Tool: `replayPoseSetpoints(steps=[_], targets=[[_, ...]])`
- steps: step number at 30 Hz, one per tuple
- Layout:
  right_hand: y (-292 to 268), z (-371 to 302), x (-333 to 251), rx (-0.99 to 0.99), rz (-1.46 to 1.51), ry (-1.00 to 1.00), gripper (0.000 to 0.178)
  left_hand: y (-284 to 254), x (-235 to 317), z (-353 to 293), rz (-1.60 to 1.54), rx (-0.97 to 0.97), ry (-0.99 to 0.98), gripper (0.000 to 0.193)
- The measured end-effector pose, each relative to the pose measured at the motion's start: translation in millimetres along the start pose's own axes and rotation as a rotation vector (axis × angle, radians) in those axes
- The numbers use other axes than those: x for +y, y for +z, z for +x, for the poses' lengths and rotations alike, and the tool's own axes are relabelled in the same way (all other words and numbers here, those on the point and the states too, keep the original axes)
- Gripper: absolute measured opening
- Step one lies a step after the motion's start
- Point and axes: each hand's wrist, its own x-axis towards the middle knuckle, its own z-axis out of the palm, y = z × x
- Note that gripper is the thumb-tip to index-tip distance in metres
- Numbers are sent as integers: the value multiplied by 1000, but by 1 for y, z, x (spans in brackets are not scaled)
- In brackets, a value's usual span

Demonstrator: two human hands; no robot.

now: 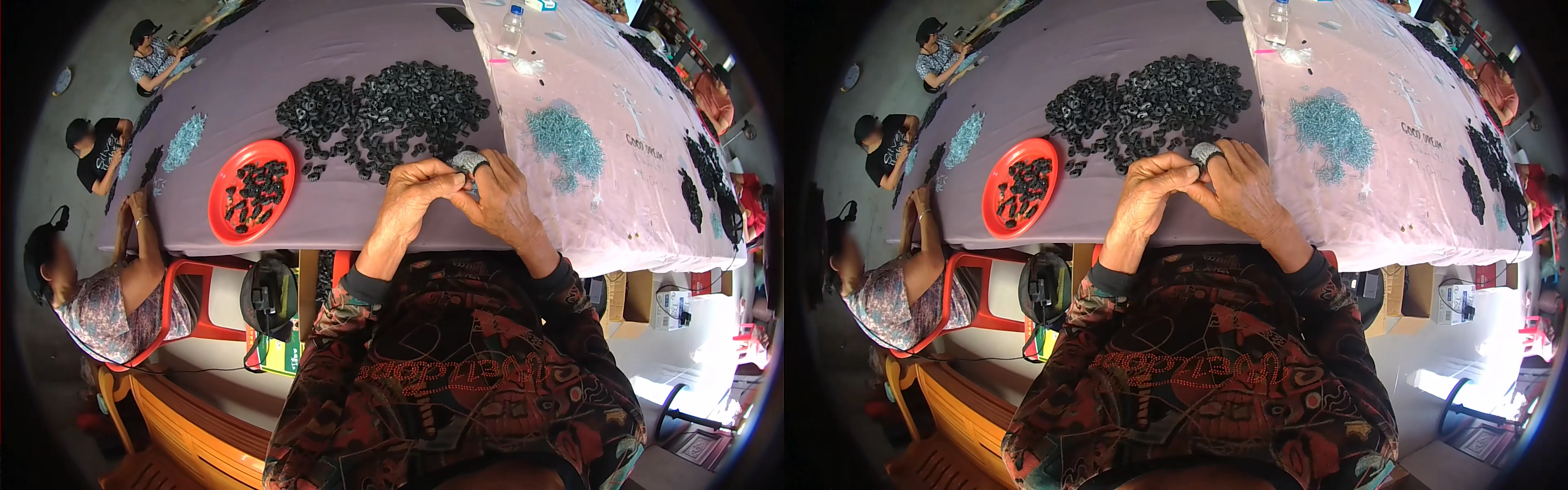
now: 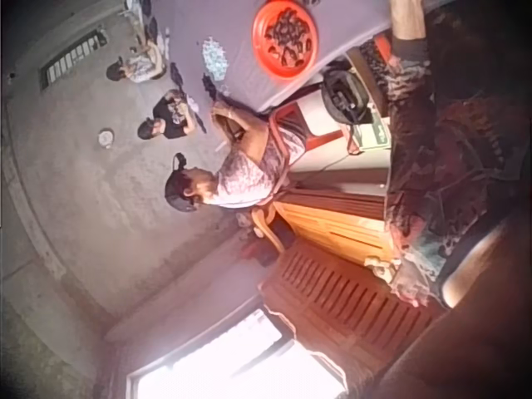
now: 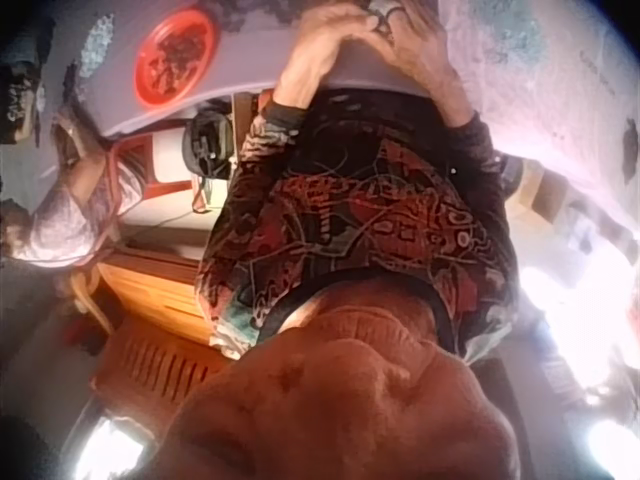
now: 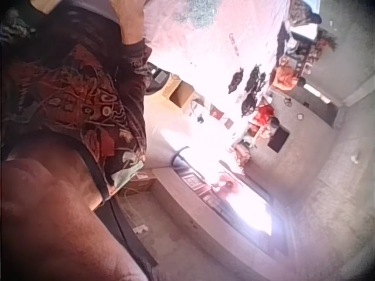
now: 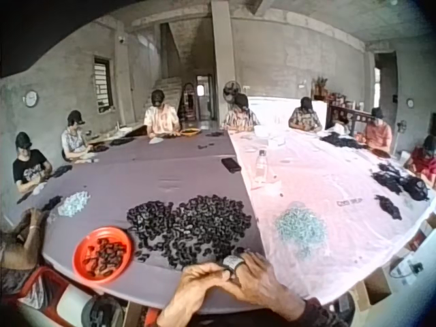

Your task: Assembling small black and blue plastic components at a workshop table.

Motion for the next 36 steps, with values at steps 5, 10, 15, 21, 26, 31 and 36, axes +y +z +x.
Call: replayPoseSetpoints(steps=[5,10,15,21,26,31,36], targets=[[6,-2,-2,27,-10,2,32,-2,0,0,0,22,-37,9],[9,-6,-3,25,-15,49,30,-2,0,0,6,15,-68,11],[14,-6,-2,78,-10,2,30,-3,-2,1,-14,24,-53,13],[7,-3,1,14,113,98,32,-9,-3,5,36,18,-62,13],[5,-1,2,-12,103,107,35,-6,0,3,51,5,-52,13],[8,-2,4,9,-2,8,36,-5,2,1,79,-6,3,10],[9,-6,4,-26,14,-8,35,-7,2,2,93,-23,-3,9]])
